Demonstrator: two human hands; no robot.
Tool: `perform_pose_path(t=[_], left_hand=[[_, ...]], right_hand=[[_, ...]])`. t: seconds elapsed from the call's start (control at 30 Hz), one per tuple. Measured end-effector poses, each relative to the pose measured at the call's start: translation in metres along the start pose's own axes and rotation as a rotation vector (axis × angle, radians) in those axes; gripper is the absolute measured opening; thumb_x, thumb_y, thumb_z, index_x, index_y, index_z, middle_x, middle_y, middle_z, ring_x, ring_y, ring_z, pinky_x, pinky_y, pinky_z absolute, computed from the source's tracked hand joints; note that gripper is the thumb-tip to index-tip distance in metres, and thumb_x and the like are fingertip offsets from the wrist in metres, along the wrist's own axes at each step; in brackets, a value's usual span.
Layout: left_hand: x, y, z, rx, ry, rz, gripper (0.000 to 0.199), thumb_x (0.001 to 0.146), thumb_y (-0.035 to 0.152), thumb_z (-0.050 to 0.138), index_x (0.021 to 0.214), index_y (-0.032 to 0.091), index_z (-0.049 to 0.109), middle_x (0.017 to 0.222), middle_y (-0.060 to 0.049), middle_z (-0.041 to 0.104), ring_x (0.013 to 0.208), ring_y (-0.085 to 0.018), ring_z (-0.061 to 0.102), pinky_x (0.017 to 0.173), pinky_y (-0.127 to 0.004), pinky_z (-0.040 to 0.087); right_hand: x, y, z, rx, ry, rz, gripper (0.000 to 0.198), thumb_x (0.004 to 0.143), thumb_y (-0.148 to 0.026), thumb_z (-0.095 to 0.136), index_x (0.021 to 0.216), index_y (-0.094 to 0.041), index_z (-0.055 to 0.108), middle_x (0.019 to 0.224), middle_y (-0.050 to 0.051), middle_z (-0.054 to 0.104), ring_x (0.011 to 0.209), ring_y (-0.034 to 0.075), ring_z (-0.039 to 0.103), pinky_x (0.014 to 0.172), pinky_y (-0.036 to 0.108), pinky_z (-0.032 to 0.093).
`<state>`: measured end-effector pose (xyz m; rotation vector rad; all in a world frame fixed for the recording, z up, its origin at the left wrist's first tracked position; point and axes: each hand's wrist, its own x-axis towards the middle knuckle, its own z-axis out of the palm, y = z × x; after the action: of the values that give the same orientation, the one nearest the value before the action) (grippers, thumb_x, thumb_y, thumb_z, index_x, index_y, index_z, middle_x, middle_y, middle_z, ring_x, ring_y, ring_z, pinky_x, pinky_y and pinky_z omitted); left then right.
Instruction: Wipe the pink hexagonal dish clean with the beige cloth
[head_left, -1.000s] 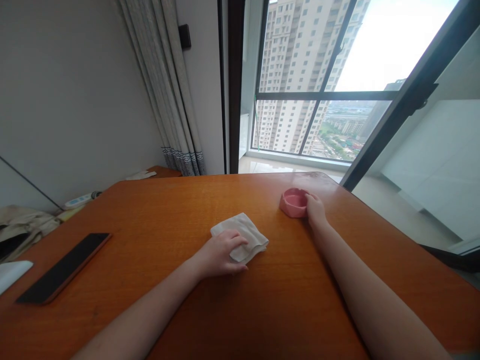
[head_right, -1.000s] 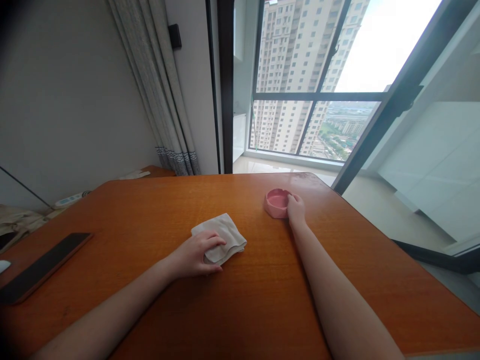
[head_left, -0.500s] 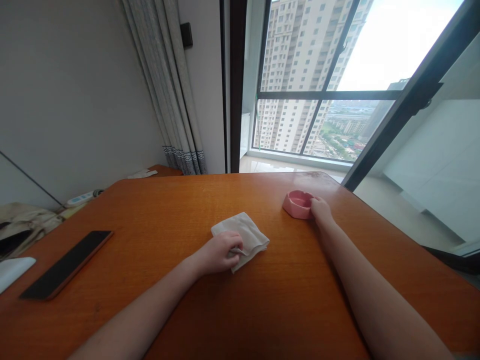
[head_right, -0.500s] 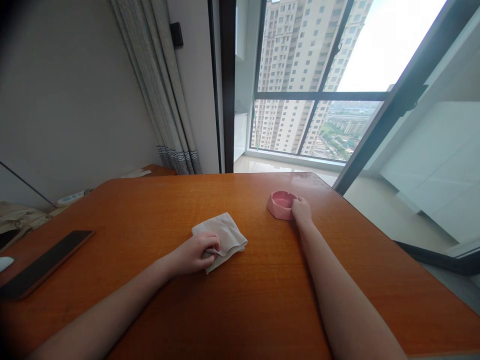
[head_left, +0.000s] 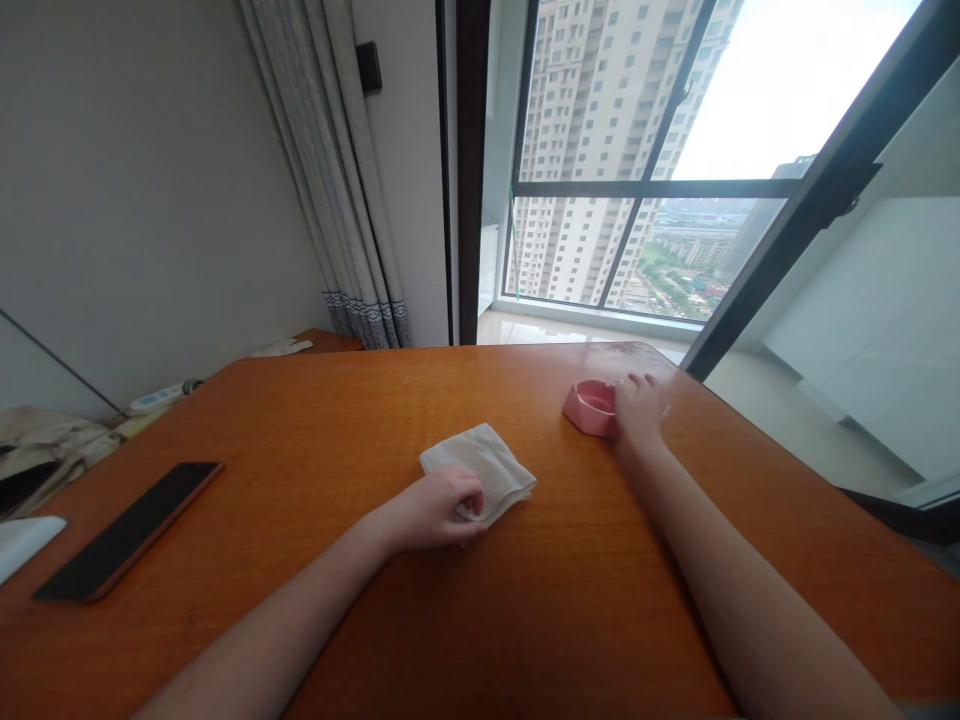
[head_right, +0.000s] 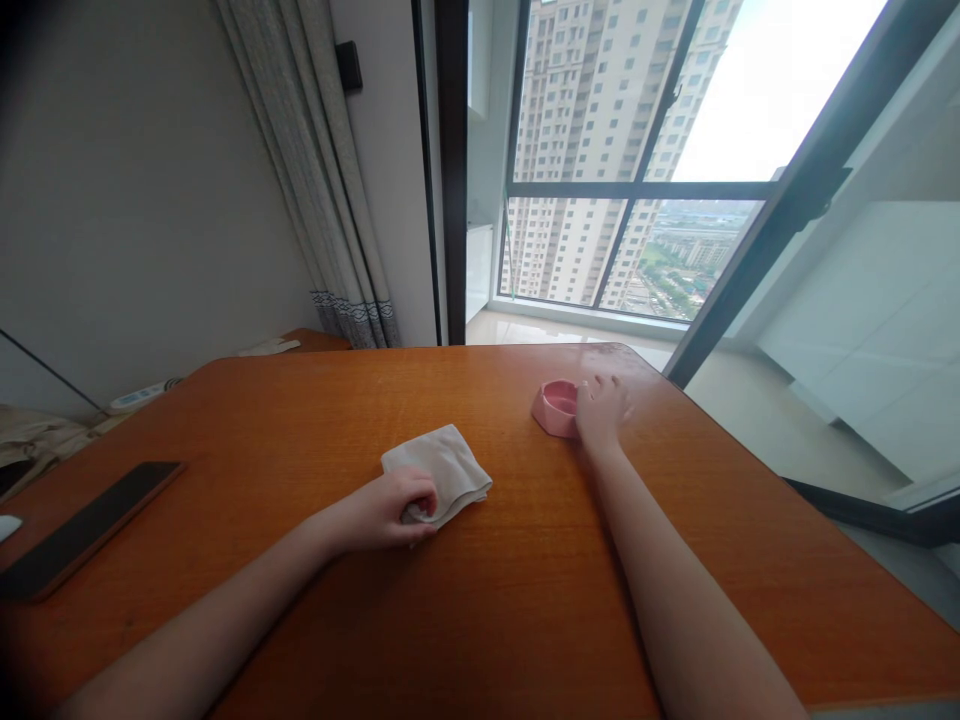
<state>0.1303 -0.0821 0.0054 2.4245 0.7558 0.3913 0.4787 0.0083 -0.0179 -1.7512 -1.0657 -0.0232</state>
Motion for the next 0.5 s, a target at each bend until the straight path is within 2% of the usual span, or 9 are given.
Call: perform_pose_path(t=[0.07, 0.1, 0.27, 0.37, 0.5], left_hand=[[0.000, 0.004, -0.001, 0.039, -0.026, 0.003, 0.015, 0.068, 0.028, 0.064, 0.079, 0.020, 0.056, 0.085, -0.002, 0.057, 0.079, -0.016, 0.048, 0.070, -0.026, 0.036], [0.000, 0.006, -0.001, 0.054, -0.025, -0.001, 0.014, 0.066, 0.023, 0.063, 0.078, 0.020, 0.055, 0.086, -0.001, 0.057, 0.080, -0.016, 0.048, 0.070, -0.026, 0.036], [0.002, 0.007, 0.005, 0.033, 0.070, -0.056, 0.011, 0.064, 0.012, 0.052, 0.071, 0.019, 0.055, 0.076, -0.001, 0.057, 0.070, -0.014, 0.047, 0.063, -0.026, 0.034], [0.002, 0.000, 0.008, -0.077, 0.143, -0.125, 0.010, 0.064, 0.013, 0.051, 0.070, 0.018, 0.058, 0.069, 0.000, 0.056, 0.063, -0.013, 0.046, 0.057, -0.025, 0.033], [0.006, -0.012, 0.007, -0.465, 0.240, -0.365, 0.008, 0.065, 0.019, 0.056, 0.072, 0.017, 0.059, 0.055, 0.003, 0.051, 0.051, -0.011, 0.042, 0.048, -0.023, 0.028]], right_hand=[[-0.015, -0.023, -0.002, -0.046, 0.076, -0.180, 0.038, 0.080, -0.030, 0.042, 0.112, -0.018, 0.057, 0.136, 0.013, 0.040, 0.130, 0.029, 0.031, 0.108, 0.059, 0.007], [-0.025, -0.036, -0.002, -0.051, 0.072, -0.298, 0.036, 0.081, -0.028, 0.041, 0.112, -0.019, 0.057, 0.138, 0.011, 0.040, 0.132, 0.028, 0.029, 0.108, 0.058, 0.005], [-0.075, -0.081, 0.001, -0.019, -0.144, -0.712, 0.027, 0.085, -0.020, 0.040, 0.101, -0.023, 0.061, 0.134, 0.007, 0.046, 0.132, 0.026, 0.031, 0.109, 0.059, 0.005], [-0.096, -0.093, 0.002, 0.007, -0.260, -0.826, 0.026, 0.084, -0.017, 0.042, 0.100, -0.023, 0.061, 0.133, 0.007, 0.048, 0.131, 0.026, 0.033, 0.110, 0.057, 0.004], [-0.116, -0.103, 0.001, 0.120, -0.334, -0.829, 0.026, 0.084, -0.016, 0.041, 0.098, -0.024, 0.062, 0.126, 0.006, 0.053, 0.124, 0.024, 0.041, 0.111, 0.053, 0.011]])
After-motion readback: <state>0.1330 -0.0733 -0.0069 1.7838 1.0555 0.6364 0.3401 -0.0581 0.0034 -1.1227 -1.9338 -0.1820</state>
